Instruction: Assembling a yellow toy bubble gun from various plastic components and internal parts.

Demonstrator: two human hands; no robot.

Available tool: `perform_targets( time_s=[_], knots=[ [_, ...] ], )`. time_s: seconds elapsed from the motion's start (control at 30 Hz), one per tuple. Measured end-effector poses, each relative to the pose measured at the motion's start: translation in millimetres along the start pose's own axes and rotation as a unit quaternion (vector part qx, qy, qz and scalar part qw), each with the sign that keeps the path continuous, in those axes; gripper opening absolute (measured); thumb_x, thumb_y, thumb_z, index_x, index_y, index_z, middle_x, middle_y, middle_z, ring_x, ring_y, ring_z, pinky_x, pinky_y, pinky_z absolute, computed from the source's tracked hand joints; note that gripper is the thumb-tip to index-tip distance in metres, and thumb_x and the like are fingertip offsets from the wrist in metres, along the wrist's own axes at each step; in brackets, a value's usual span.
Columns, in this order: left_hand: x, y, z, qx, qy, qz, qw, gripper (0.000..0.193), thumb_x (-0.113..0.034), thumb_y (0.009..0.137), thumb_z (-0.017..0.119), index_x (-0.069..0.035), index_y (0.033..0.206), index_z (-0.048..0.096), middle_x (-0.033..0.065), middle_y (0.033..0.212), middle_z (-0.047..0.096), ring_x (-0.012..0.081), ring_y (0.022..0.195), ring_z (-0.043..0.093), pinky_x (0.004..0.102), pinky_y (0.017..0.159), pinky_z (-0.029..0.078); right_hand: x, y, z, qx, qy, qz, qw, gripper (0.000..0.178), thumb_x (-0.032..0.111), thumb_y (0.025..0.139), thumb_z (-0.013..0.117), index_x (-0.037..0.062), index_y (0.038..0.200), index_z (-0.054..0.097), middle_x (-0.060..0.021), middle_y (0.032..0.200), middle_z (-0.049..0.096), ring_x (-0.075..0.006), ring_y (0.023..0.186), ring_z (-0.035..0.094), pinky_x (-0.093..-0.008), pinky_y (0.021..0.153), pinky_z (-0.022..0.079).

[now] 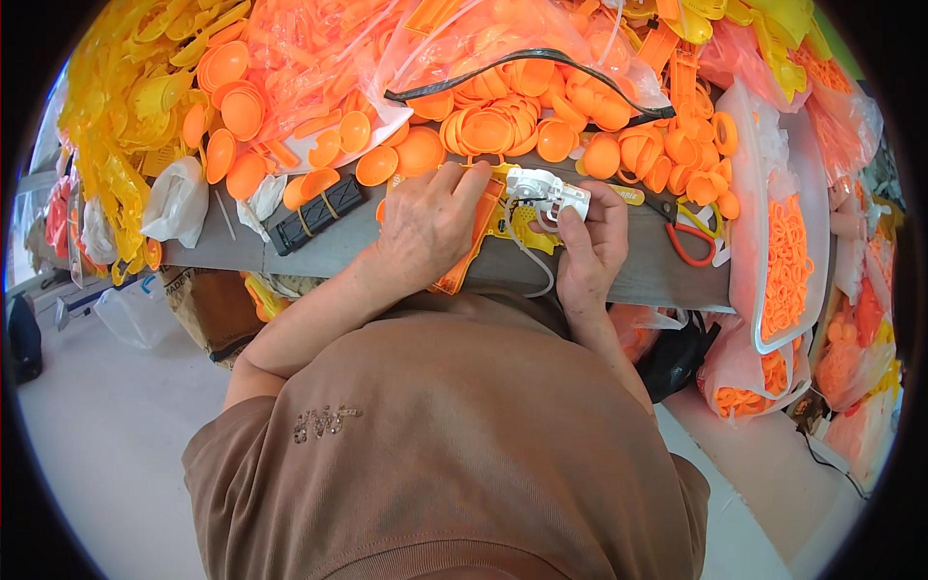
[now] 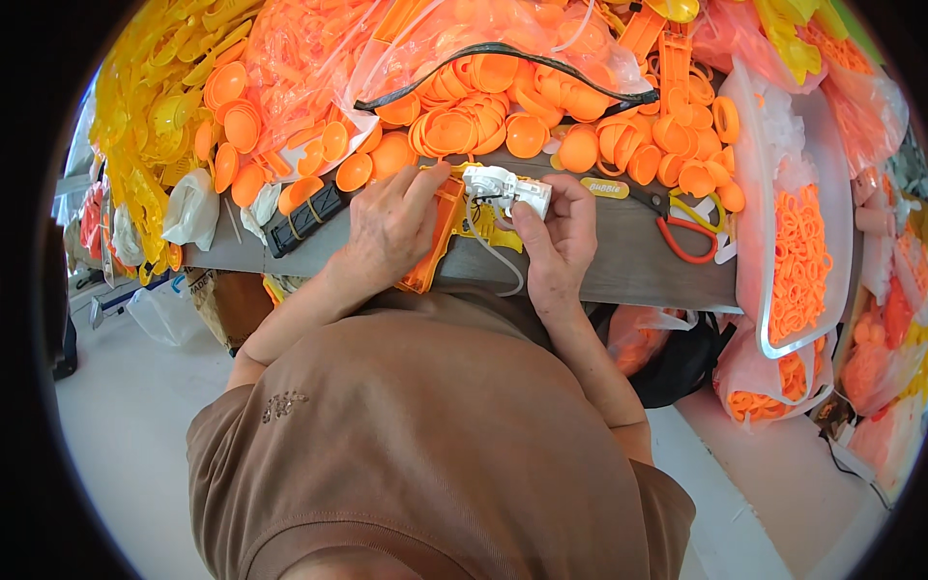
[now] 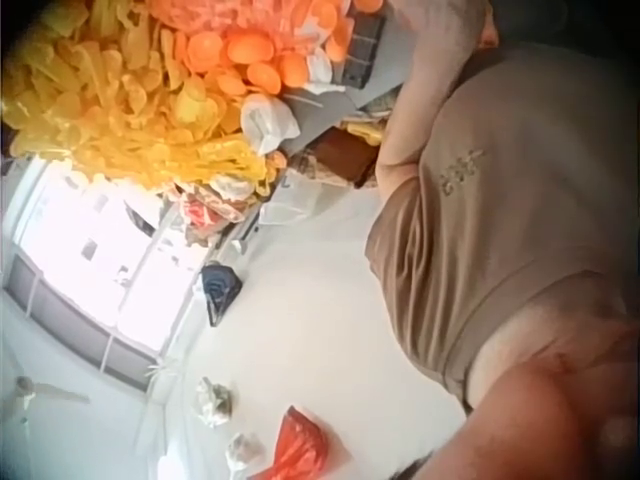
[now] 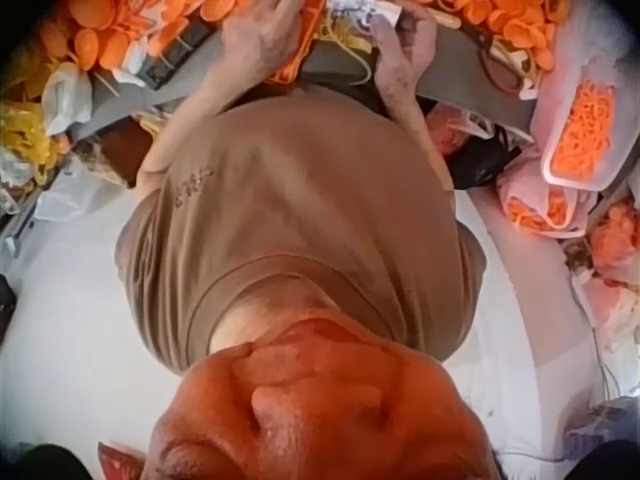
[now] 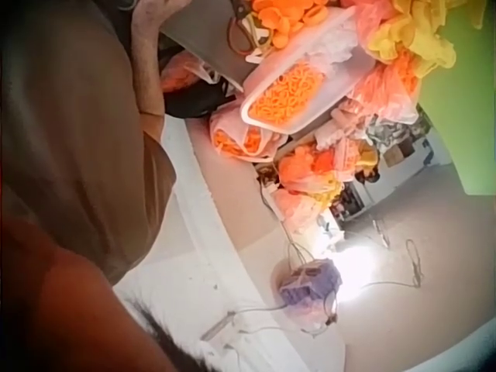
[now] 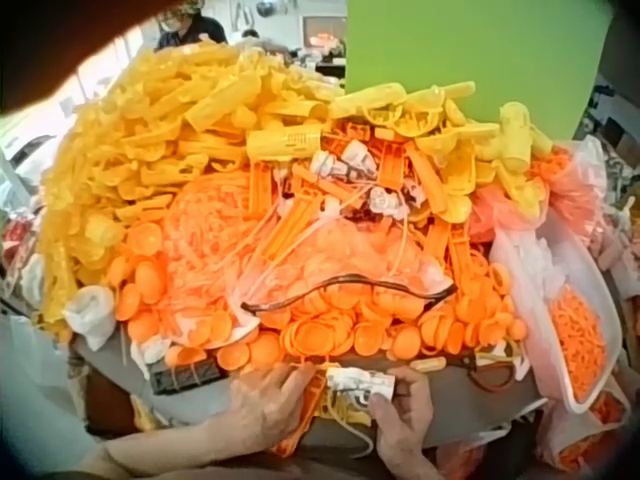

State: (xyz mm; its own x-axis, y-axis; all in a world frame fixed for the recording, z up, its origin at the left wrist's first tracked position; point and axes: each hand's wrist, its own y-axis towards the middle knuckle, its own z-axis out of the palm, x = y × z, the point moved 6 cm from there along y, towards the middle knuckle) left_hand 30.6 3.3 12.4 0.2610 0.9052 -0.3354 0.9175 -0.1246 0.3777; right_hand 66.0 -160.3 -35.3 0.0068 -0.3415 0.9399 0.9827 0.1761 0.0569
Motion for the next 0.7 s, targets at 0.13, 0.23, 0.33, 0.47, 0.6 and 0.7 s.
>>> perform_targets(
  time_s=[0.13, 0.23, 0.33, 0.47, 0.6, 0.7],
  knots=[
    [-0.3, -0.9, -4.1, -0.021, 0.001, 0.035, 0.999, 0.030, -0.004, 0.071, 0.060, -0.001, 0.101, 0.055, 0.0082, 0.068, 0.051, 0.0221, 0.055, 0.057, 0.0347, 0.043, 0.042, -3.0, 0.3, -0.1, 0.003, -0.013, 0.003, 1.000, 0.030, 0.005, 0.087, 0.054, -0.0002, 0.115, 0.042, -0.0106, 0.099, 0.057, -0.0159, 0.086, 0.060, -0.0333, 0.071, 0.056],
    [0.4, -3.7, -5.9, -0.013, 0.003, 0.039, 0.999, 0.031, -0.005, 0.071, 0.062, -0.001, 0.101, 0.056, 0.0079, 0.068, 0.051, 0.0213, 0.055, 0.057, 0.0334, 0.043, 0.042, -1.3, -0.3, 4.1, 0.006, -0.005, 0.004, 1.000, 0.029, 0.005, 0.088, 0.054, -0.0001, 0.114, 0.043, -0.0102, 0.098, 0.057, -0.0146, 0.086, 0.060, -0.0316, 0.072, 0.055],
    [0.9, -6.3, -8.5, -0.025, -0.004, 0.045, 0.999, 0.032, -0.005, 0.070, 0.063, -0.001, 0.101, 0.056, 0.0077, 0.068, 0.050, 0.0209, 0.055, 0.056, 0.0329, 0.043, 0.042, -0.7, -0.9, 7.4, 0.010, 0.001, 0.006, 1.000, 0.029, 0.005, 0.087, 0.054, -0.0001, 0.113, 0.043, -0.0099, 0.098, 0.057, -0.0135, 0.086, 0.059, -0.0296, 0.074, 0.054],
    [1.0, -9.3, -10.9, -0.031, -0.013, 0.041, 0.999, 0.032, -0.004, 0.070, 0.063, -0.001, 0.102, 0.056, 0.0080, 0.069, 0.049, 0.0209, 0.054, 0.056, 0.0328, 0.043, 0.042, -0.3, -1.7, 9.5, 0.024, -0.010, -0.001, 1.000, 0.030, 0.004, 0.087, 0.055, -0.0003, 0.114, 0.042, -0.0096, 0.099, 0.056, -0.0125, 0.088, 0.057, -0.0280, 0.077, 0.051],
    [0.5, -10.7, -9.6, -0.008, 0.008, 0.037, 0.999, 0.033, -0.003, 0.071, 0.062, -0.001, 0.103, 0.056, 0.0084, 0.071, 0.049, 0.0213, 0.053, 0.055, 0.0324, 0.044, 0.042, -0.5, -2.0, 12.7, 0.023, -0.004, 0.003, 1.000, 0.030, 0.003, 0.087, 0.055, -0.0002, 0.114, 0.042, -0.0097, 0.099, 0.056, -0.0122, 0.089, 0.057, -0.0280, 0.078, 0.050],
    [2.7, -12.8, -6.9, 0.006, 0.022, 0.047, 0.999, 0.034, -0.002, 0.071, 0.061, 0.000, 0.104, 0.055, 0.0085, 0.072, 0.049, 0.0214, 0.053, 0.054, 0.0322, 0.044, 0.042, 1.3, -1.9, 14.3, 0.018, -0.009, 0.004, 1.000, 0.030, 0.001, 0.087, 0.054, -0.0002, 0.114, 0.042, -0.0097, 0.099, 0.056, -0.0124, 0.089, 0.056, -0.0283, 0.079, 0.050]
  ],
)
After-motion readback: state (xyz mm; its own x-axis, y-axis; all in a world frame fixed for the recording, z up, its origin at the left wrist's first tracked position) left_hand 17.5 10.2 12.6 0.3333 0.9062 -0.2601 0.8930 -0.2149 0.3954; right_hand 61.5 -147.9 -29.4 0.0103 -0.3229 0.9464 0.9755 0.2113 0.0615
